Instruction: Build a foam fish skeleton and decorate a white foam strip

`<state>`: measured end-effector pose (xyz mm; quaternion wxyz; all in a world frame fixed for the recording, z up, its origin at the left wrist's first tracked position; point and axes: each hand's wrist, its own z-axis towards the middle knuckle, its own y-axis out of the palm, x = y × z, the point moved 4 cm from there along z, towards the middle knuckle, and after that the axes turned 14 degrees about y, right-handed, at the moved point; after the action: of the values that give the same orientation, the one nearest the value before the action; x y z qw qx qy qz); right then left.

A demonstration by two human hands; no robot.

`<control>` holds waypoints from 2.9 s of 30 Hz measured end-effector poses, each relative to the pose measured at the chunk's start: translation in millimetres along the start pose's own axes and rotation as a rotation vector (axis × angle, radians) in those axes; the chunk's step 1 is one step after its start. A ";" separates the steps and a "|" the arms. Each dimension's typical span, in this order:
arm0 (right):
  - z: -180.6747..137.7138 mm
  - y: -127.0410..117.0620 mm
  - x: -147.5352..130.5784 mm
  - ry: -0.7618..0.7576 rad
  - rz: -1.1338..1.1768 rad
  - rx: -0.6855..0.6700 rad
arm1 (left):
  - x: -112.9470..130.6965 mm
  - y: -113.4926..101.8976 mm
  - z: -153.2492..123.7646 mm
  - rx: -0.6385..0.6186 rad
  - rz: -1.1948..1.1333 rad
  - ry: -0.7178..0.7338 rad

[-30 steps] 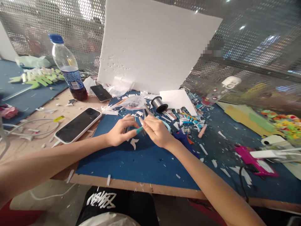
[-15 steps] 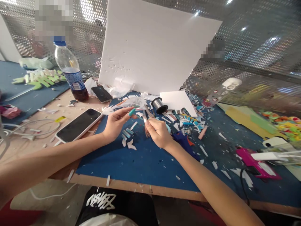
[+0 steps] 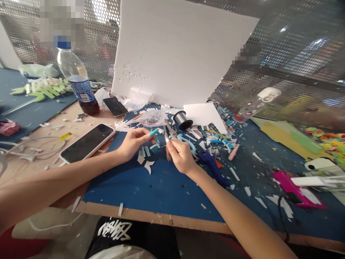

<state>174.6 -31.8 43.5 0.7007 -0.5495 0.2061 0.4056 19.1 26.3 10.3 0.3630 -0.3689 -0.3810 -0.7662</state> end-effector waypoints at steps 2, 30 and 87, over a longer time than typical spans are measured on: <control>0.7 -1.2 -1.7 -0.007 -0.004 0.001 | -0.1 2.0 -0.5 -0.032 -0.007 -0.009; 1.0 -19.9 -27.1 -0.184 -0.102 0.056 | -1.6 17.3 -9.3 -0.310 -0.126 -0.083; -55.1 -88.2 46.0 0.877 -1.271 -0.103 | -6.5 7.2 -2.6 -0.162 0.198 -0.077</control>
<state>280.3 -73.6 45.8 0.6269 -0.7045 0.0906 -0.3203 27.4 22.6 6.0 0.3909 -0.4620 -0.2933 -0.7401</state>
